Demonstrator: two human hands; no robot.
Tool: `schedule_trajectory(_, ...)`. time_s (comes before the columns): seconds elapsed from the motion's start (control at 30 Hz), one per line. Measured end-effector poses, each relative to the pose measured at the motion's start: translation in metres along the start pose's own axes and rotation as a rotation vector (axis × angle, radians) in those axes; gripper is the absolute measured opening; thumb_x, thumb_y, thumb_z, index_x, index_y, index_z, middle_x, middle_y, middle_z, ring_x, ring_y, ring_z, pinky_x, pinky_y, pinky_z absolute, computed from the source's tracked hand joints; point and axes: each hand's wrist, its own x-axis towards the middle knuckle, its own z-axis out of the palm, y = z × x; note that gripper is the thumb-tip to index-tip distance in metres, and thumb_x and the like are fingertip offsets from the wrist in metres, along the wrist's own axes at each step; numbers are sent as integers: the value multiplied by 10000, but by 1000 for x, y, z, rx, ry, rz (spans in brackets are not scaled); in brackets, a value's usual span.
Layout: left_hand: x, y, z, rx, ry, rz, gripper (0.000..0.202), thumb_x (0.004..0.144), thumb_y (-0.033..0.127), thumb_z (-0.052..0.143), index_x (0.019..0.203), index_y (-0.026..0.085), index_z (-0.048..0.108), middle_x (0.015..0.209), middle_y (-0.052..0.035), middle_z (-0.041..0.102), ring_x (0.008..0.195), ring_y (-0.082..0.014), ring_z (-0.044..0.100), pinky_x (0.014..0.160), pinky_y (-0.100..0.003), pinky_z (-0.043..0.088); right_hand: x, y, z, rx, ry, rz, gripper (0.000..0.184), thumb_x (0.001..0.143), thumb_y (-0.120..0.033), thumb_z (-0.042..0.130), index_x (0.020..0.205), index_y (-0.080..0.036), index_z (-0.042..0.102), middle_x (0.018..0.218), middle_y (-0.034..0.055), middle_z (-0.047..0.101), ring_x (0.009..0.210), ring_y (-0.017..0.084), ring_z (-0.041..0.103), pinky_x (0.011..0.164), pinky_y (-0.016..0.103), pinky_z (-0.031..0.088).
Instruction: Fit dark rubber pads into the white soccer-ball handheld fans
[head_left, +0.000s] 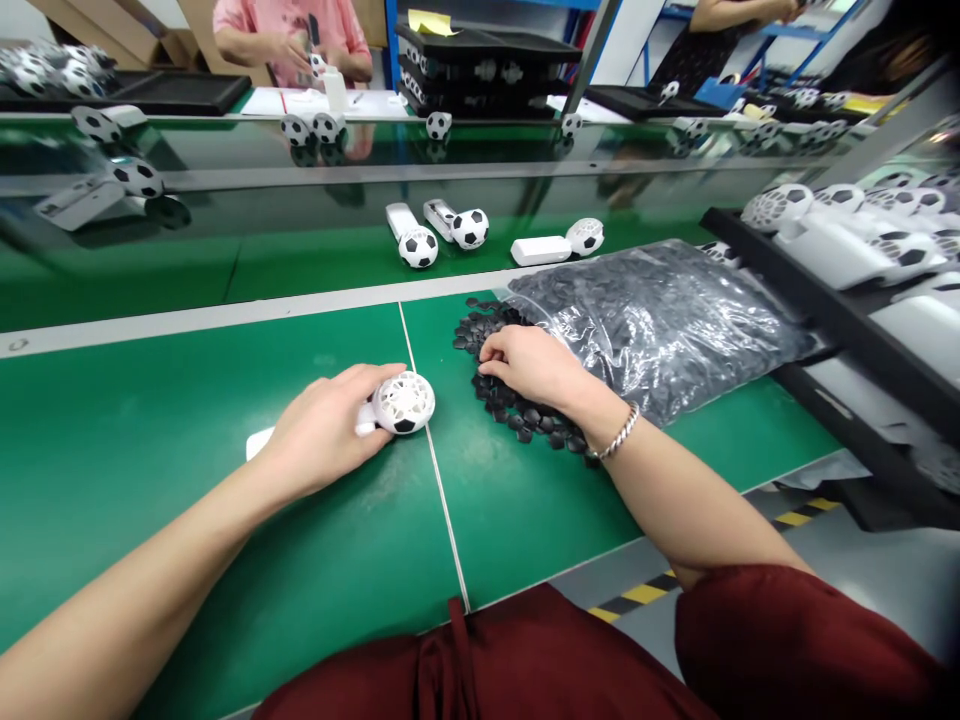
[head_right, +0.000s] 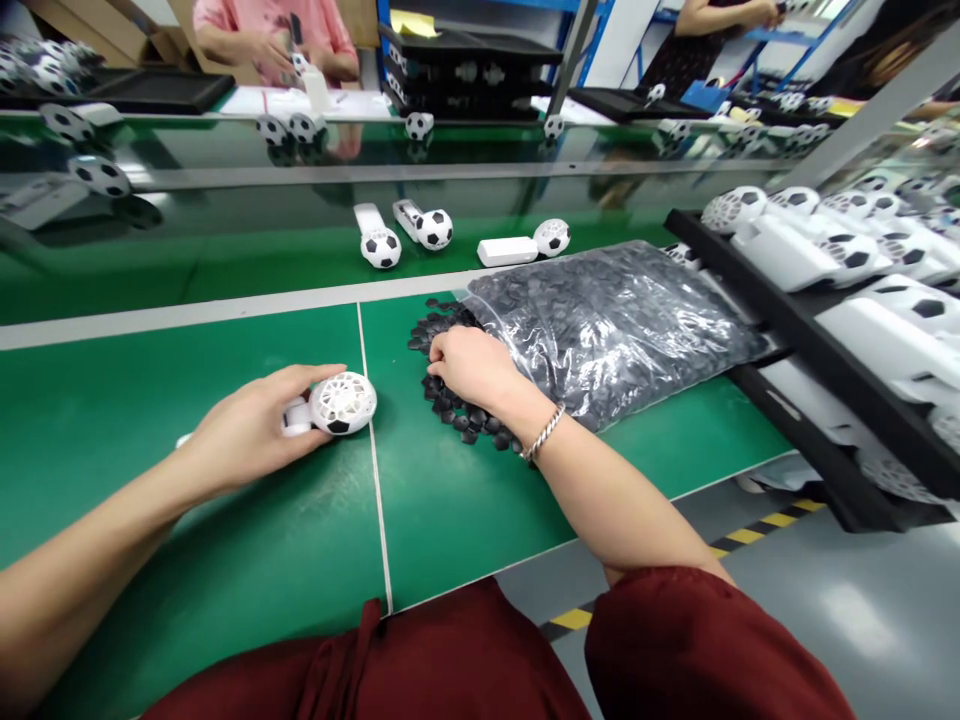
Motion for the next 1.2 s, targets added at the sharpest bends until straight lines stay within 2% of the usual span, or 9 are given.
schedule_trajectory(0.1, 2, -4, -3, 48, -10, 46, 538, 751, 300, 473, 1286, 275, 415, 1237, -28, 552, 1063, -261, 535, 843, -384, 422, -1, 0, 3, -35, -53, 11, 92, 765, -247, 616, 822, -197, 668, 853, 53, 660, 765, 198, 590, 632, 309, 421)
schedule_trajectory(0.27, 4, -8, -5, 74, -34, 88, 567, 746, 298, 479, 1306, 302, 393, 1213, -20, 571, 1011, -259, 536, 801, -373, 414, 1, 1, 9, -7, -58, 12, 79, 769, -240, 608, 829, -199, 641, 875, 48, 651, 783, 188, 589, 607, 287, 422)
schedule_trajectory(0.43, 2, -11, -4, 66, -16, 149, 560, 746, 191, 440, 1287, 334, 413, 1202, 6, 579, 1019, -243, 520, 814, -378, 378, 5, 10, 10, 41, -90, -13, 62, 770, -248, 605, 789, -189, 598, 849, 39, 620, 724, 160, 566, 577, 267, 393)
schedule_trajectory(0.57, 1, -11, -2, 70, 8, 184, 571, 729, 103, 383, 1267, 280, 448, 1162, -20, 600, 1046, -228, 508, 868, -397, 348, 3, 5, 6, 188, -34, -98, 70, 744, -180, 622, 700, -173, 568, 728, 2, 595, 652, 122, 541, 600, 247, 401)
schedule_trajectory(0.73, 2, -8, -1, 80, 42, 151, 543, 717, 116, 399, 1238, 246, 478, 1180, -28, 591, 1068, -240, 492, 892, -408, 340, -9, -18, 4, 501, 8, -339, 46, 772, -149, 597, 810, -167, 615, 744, -1, 632, 687, 111, 573, 670, 239, 448)
schedule_trajectory(0.83, 1, -6, -3, 73, 24, 145, 526, 721, 204, 474, 1245, 237, 467, 1255, -34, 538, 1115, -263, 456, 943, -431, 311, -16, -27, 5, 535, 7, -539, 114, 803, -134, 568, 849, -192, 655, 834, 13, 647, 787, 118, 589, 746, 251, 458)
schedule_trajectory(0.93, -1, -2, -3, 44, -13, 119, 604, 702, 398, 577, 1263, 213, 448, 1242, -65, 539, 1122, -282, 449, 993, -468, 268, -20, -31, 9, 529, 18, -655, 187, 842, -124, 510, 873, -214, 671, 885, 21, 638, 826, 114, 583, 743, 242, 463)
schedule_trajectory(1.07, -1, 4, 2, 48, 31, 38, 758, 640, 623, 588, 1260, 204, 461, 1149, -92, 585, 1112, -303, 456, 1027, -530, 192, -20, -36, 16, 454, 69, -730, 163, 861, -174, 497, 878, -214, 655, 864, 24, 657, 823, 141, 570, 755, 278, 457)
schedule_trajectory(1.2, 0, 9, 7, 61, 100, 3, 711, 655, 645, 558, 1211, 206, 508, 1111, -89, 604, 1103, -303, 465, 1035, -531, 185, -19, -42, 24, 423, 136, -745, 123, 865, -198, 490, 856, -191, 612, 813, 32, 652, 771, 152, 557, 742, 295, 449)
